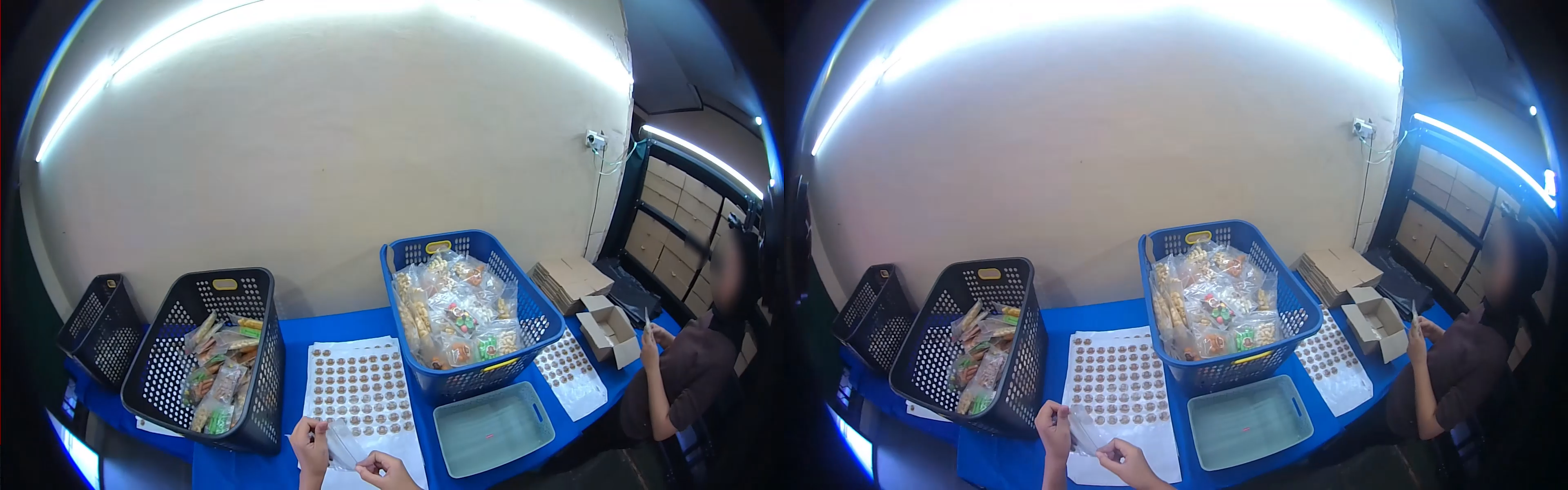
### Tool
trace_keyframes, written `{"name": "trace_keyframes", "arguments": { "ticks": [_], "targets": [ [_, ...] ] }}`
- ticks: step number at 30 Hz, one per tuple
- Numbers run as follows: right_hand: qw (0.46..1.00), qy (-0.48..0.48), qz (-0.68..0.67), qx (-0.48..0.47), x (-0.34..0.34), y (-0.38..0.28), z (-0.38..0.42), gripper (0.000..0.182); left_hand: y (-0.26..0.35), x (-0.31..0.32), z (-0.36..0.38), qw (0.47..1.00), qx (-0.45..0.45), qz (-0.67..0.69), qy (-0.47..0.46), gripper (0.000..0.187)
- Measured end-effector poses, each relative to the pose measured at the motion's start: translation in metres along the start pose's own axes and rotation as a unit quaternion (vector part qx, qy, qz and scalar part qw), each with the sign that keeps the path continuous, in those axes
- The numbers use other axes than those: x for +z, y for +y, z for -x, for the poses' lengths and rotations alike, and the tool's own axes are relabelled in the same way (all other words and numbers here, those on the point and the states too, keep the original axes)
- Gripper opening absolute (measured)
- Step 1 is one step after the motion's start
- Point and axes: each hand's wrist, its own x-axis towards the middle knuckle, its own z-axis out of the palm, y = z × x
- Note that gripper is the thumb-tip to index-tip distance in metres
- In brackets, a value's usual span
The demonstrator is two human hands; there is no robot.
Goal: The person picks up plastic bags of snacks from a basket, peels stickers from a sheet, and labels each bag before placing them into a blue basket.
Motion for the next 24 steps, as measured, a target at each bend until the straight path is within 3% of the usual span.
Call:
{"name": "trace_keyframes", "arguments": {
  "ticks": [3,4,5,6,7,8,10,11,12,14,15,18,20,21,24],
  "targets": [
    [0.999,-0.032,0.019,-0.013,-0.003,0.002,0.003,0.009,-0.007,-0.002,-0.012,0.992,0.054,-0.020,0.109,0.023],
    [0.997,-0.065,0.029,-0.017,-0.008,0.018,0.009,0.009,-0.012,-0.012,-0.025,0.986,0.013,-0.004,0.164,0.024],
    [0.994,-0.098,0.038,-0.022,-0.012,0.032,0.016,0.008,-0.013,-0.025,-0.034,0.985,-0.032,0.063,0.154,0.024],
    [0.993,-0.102,-0.008,0.058,-0.015,0.042,0.024,0.009,-0.007,-0.035,-0.041,0.978,-0.078,0.130,0.144,0.026],
    [0.983,-0.106,-0.052,0.138,-0.020,0.052,0.031,0.010,0.000,-0.035,-0.045,0.986,-0.038,0.107,0.123,0.027],
    [0.965,-0.111,-0.094,0.218,-0.023,0.060,0.036,0.012,0.005,-0.030,-0.042,0.981,-0.072,0.148,0.105,0.029],
    [0.939,-0.097,-0.179,0.278,-0.029,0.075,0.042,0.021,0.015,-0.014,-0.035,0.961,-0.138,0.231,0.068,0.031],
    [0.921,-0.089,-0.220,0.307,-0.030,0.080,0.042,0.025,0.013,-0.010,-0.029,0.956,-0.146,0.254,0.003,0.031],
    [0.899,-0.095,-0.292,0.312,-0.030,0.078,0.041,0.029,0.002,-0.003,-0.025,0.927,-0.120,0.348,-0.071,0.029],
    [0.840,-0.104,-0.429,0.316,-0.028,0.067,0.042,0.037,-0.002,0.015,-0.011,0.795,-0.255,0.541,-0.097,0.028],
    [0.830,-0.117,-0.451,0.306,-0.027,0.062,0.040,0.038,-0.015,0.024,-0.001,0.678,-0.316,0.653,-0.116,0.027],
    [0.804,-0.169,-0.501,0.272,-0.032,0.058,0.036,0.040,-0.009,0.047,0.016,0.549,-0.448,0.692,-0.137,0.031],
    [0.788,-0.232,-0.517,0.239,-0.049,0.065,0.029,0.039,-0.022,0.061,0.020,0.554,-0.399,0.712,-0.165,0.027],
    [0.840,-0.176,-0.447,0.250,-0.056,0.066,0.031,0.038,-0.026,0.066,0.022,0.556,-0.374,0.721,-0.177,0.026],
    [0.880,-0.108,-0.407,0.218,-0.084,0.061,0.028,0.036,-0.017,0.073,0.023,0.806,-0.391,0.435,-0.095,0.021]
  ]
}}
